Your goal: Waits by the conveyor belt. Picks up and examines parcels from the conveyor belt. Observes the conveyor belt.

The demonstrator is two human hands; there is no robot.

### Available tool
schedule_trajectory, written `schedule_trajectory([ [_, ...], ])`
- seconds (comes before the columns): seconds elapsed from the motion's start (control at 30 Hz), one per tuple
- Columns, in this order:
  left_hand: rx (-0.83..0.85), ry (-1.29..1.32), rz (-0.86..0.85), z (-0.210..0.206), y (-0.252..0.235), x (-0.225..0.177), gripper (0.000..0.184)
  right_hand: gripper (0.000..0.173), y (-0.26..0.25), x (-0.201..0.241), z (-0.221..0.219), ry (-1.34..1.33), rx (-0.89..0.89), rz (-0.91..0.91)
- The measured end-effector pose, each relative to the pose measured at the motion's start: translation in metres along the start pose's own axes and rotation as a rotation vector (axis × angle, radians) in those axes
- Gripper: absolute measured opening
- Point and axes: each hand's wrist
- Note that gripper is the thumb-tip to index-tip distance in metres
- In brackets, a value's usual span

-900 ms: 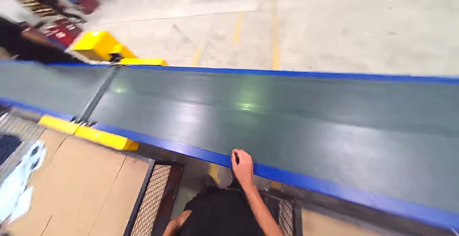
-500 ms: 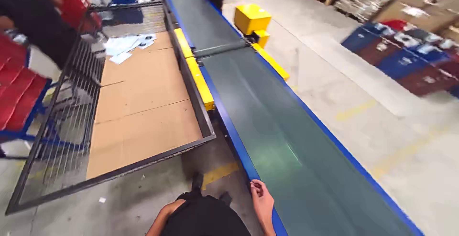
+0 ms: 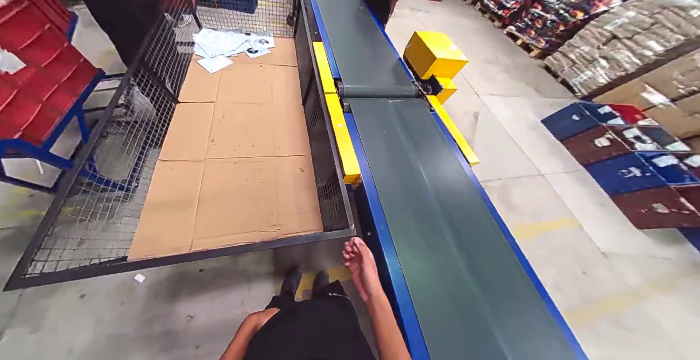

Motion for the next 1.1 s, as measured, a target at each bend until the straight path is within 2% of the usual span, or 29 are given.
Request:
schedule_trajectory([
  [0.03,-0.004,0.020,0.015,0.001,-0.001,-0.003,0.042,0.028,-0.002,-0.005,-0.006,0.065,0.080,-0.019],
  [0.1,-0.003,0.051,0.036,0.005,-0.008,-0.006,0.042,0.023,-0.015,-0.022,-0.004,0.373,0.240,-0.001],
  [0.2,0.011,0.083,0.020,0.009,-0.019,-0.007,0.042,0.035,-0.041,-0.060,0.025,1.011,0.431,0.028],
  [0.27,-0.013,0.117,0.003,0.012,-0.024,-0.014,0.042,0.037,-0.052,-0.071,0.039,1.181,0.555,0.027],
  [0.33,-0.056,0.182,-0.007,0.011,-0.030,-0.016,0.041,0.032,-0.054,-0.067,0.042,1.093,0.589,0.095],
  [0.4,-0.093,0.226,-0.009,0.011,-0.037,-0.023,0.041,0.030,-0.062,-0.055,0.038,1.010,0.541,0.210],
  [0.53,-0.099,0.227,0.010,0.014,-0.058,-0.042,0.043,0.038,-0.098,-0.029,0.035,1.223,0.502,0.472],
  [0.6,-0.104,0.228,0.028,0.013,-0.063,-0.052,0.043,0.040,-0.117,-0.032,0.038,1.368,0.613,0.499],
  [0.7,-0.139,0.237,0.089,0.010,-0.065,-0.065,0.045,0.052,-0.137,-0.052,0.049,1.510,0.896,0.404],
  [0.77,-0.190,0.249,0.118,0.006,-0.060,-0.075,0.045,0.052,-0.145,-0.065,0.052,1.558,0.956,0.483],
  [0.83,-0.224,0.272,0.113,0.003,-0.059,-0.080,0.046,0.050,-0.152,-0.065,0.052,1.540,0.972,0.457],
  [0.9,-0.237,0.312,0.122,-0.004,-0.059,-0.080,0.046,0.049,-0.152,-0.056,0.054,1.401,0.923,0.499],
  [1.0,-0.246,0.340,0.110,-0.012,-0.069,-0.072,0.046,0.044,-0.154,-0.037,0.052,1.237,0.672,0.874],
  [1.03,-0.251,0.352,0.109,-0.017,-0.072,-0.069,0.046,0.043,-0.156,-0.031,0.051,1.230,0.626,0.949],
  [1.1,-0.264,0.408,0.114,-0.024,-0.069,-0.071,0.046,0.043,-0.158,-0.028,0.053,1.287,0.655,1.013],
])
Point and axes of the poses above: each hand's wrist, its own y-axis away from the middle knuckle, its own z-axis out of the back of the hand, x = y × z, and after that the axes turned 6 degrees about z, right-handed
